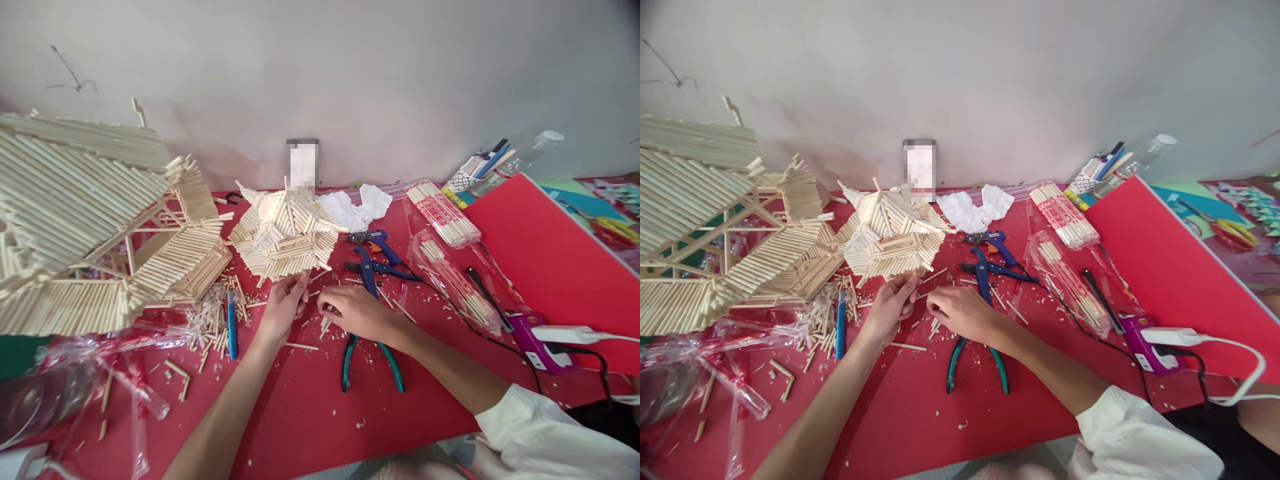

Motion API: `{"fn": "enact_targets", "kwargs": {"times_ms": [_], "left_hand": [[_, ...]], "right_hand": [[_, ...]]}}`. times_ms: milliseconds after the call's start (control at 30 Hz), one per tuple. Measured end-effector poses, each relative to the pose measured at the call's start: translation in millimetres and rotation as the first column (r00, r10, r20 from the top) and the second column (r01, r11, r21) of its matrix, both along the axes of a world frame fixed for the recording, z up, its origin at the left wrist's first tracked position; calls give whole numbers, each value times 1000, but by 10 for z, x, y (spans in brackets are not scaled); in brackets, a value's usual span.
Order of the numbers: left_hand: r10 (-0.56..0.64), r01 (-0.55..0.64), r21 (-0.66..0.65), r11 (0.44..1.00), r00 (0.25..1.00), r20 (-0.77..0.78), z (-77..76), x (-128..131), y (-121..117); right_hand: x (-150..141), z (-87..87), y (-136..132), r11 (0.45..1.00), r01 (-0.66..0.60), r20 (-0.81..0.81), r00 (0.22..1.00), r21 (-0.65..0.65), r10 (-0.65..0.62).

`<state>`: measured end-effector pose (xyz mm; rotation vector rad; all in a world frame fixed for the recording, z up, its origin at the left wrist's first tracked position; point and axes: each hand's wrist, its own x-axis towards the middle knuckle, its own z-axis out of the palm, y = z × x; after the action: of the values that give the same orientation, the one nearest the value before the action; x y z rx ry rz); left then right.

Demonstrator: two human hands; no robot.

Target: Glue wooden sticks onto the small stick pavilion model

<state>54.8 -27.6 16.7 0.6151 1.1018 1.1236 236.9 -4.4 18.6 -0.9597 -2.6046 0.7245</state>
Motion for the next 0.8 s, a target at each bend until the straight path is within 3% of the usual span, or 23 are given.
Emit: {"fn": "enact_targets", "kwargs": {"times_ms": [200,400,800], "left_hand": [[-7,7,1,1000,1000,1,8,-1,7],[-11,11,-16,1000,1000,15,7,0,10],[-11,11,-8,1000,1000,9,-11,-5,5]], "right_hand": [[60,145,25,980,67,-215,971,-190,-108],[142,133,70,878,126,-274,921,-462,-276],[181,90,119,867,146,-288,906,-476,-310]]}}
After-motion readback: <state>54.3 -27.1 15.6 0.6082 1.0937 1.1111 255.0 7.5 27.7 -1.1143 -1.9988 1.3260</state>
